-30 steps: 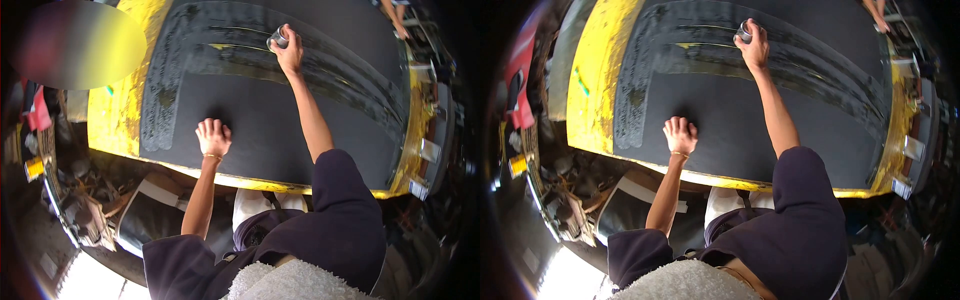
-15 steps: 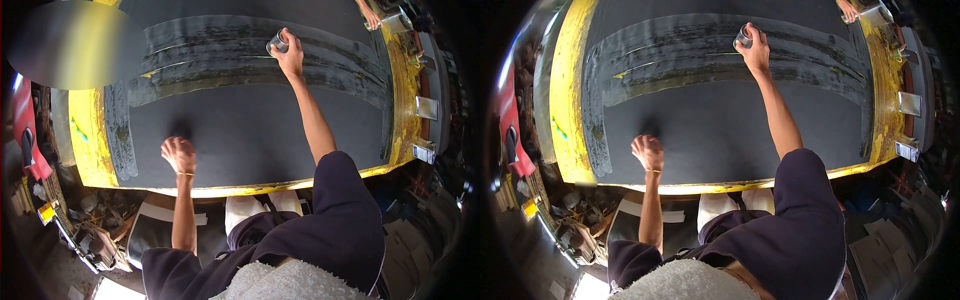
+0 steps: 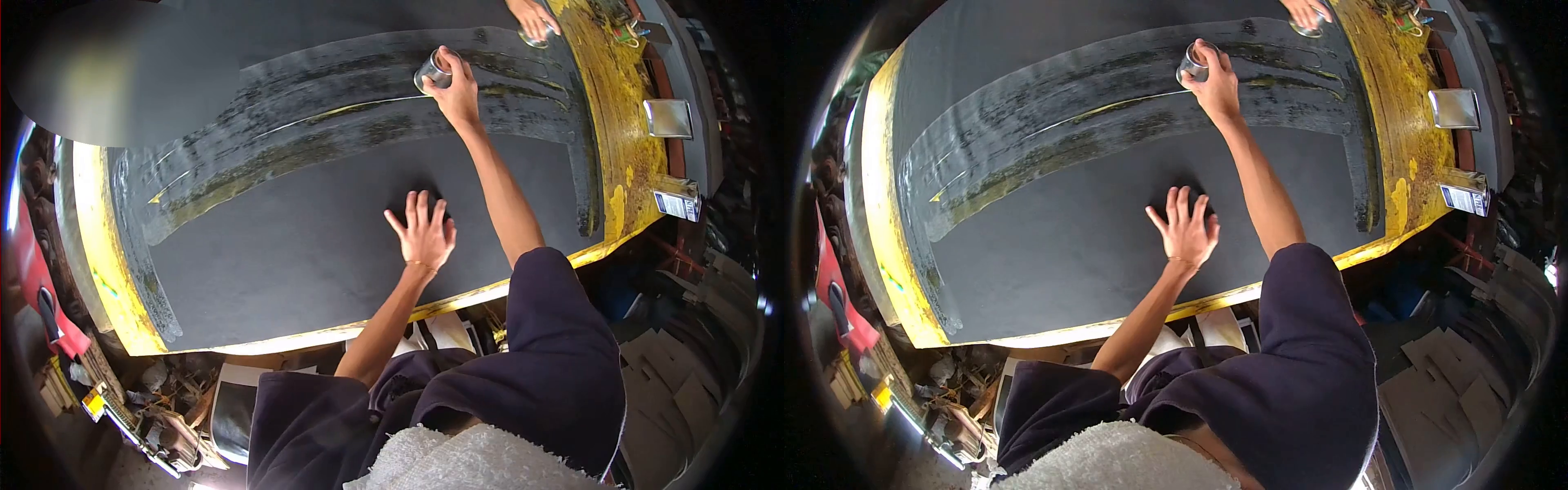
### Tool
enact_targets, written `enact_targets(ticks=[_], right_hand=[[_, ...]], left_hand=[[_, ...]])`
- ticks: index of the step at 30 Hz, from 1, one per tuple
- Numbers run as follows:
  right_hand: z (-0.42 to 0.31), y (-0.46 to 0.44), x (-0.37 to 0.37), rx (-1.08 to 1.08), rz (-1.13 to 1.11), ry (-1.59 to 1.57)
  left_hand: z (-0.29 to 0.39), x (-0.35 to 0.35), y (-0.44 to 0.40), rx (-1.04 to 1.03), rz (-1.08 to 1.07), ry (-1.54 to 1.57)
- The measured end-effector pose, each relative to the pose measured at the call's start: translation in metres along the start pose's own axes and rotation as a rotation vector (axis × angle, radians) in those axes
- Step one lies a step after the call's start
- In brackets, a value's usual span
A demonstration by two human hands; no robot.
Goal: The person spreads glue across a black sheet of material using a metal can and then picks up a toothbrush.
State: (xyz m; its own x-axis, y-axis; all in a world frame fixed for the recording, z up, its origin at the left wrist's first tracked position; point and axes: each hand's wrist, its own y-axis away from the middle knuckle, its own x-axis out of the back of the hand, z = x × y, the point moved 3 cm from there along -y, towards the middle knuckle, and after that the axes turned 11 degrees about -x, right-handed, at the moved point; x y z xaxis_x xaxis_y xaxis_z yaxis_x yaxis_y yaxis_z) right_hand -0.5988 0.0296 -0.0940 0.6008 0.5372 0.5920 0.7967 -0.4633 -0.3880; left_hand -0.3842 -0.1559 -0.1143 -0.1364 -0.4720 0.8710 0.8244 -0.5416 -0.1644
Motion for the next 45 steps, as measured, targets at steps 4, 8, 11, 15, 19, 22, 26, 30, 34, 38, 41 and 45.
enact_targets(ticks=[4,8,11,15,19,22,26,30,34,38,41,45], right_hand=[[0.044,-0.016,0.037,0.014,0.014,0.006],[0.072,-0.029,0.064,-0.044,0.003,0.014],[0.087,-0.035,0.078,-0.037,-0.009,0.016],[0.104,-0.042,0.091,-0.006,0.001,0.003],[0.129,-0.049,0.113,0.024,0.039,0.026],[0.159,-0.059,0.133,0.003,0.042,0.043],[0.184,-0.072,0.163,0.026,0.068,0.09],[0.208,-0.08,0.187,-0.041,0.065,0.124],[0.219,-0.082,0.204,-0.061,0.077,0.128],[0.228,-0.077,0.221,-0.094,0.084,0.134],[0.238,-0.078,0.235,-0.137,0.053,0.168],[0.259,-0.087,0.254,-0.171,0.069,0.179]], left_hand=[[0.002,-0.007,0.0,-0.011,-0.016,-0.102],[0.005,-0.009,-0.001,-0.016,-0.022,-0.151],[0.006,-0.01,-0.002,-0.008,-0.05,-0.184],[0.007,-0.01,-0.002,0.0,-0.081,-0.198],[0.007,-0.012,-0.001,0.016,-0.082,-0.197],[0.007,-0.012,0.0,0.019,-0.112,-0.214],[0.006,-0.015,0.0,0.022,-0.123,-0.222],[0.007,-0.014,0.0,0.03,-0.099,-0.211],[0.005,-0.015,0.001,0.019,-0.125,-0.229],[0.011,-0.011,0.008,0.024,-0.13,-0.224],[0.012,-0.011,0.008,0.027,-0.137,-0.221],[0.007,-0.015,0.0,0.012,-0.12,-0.229]])
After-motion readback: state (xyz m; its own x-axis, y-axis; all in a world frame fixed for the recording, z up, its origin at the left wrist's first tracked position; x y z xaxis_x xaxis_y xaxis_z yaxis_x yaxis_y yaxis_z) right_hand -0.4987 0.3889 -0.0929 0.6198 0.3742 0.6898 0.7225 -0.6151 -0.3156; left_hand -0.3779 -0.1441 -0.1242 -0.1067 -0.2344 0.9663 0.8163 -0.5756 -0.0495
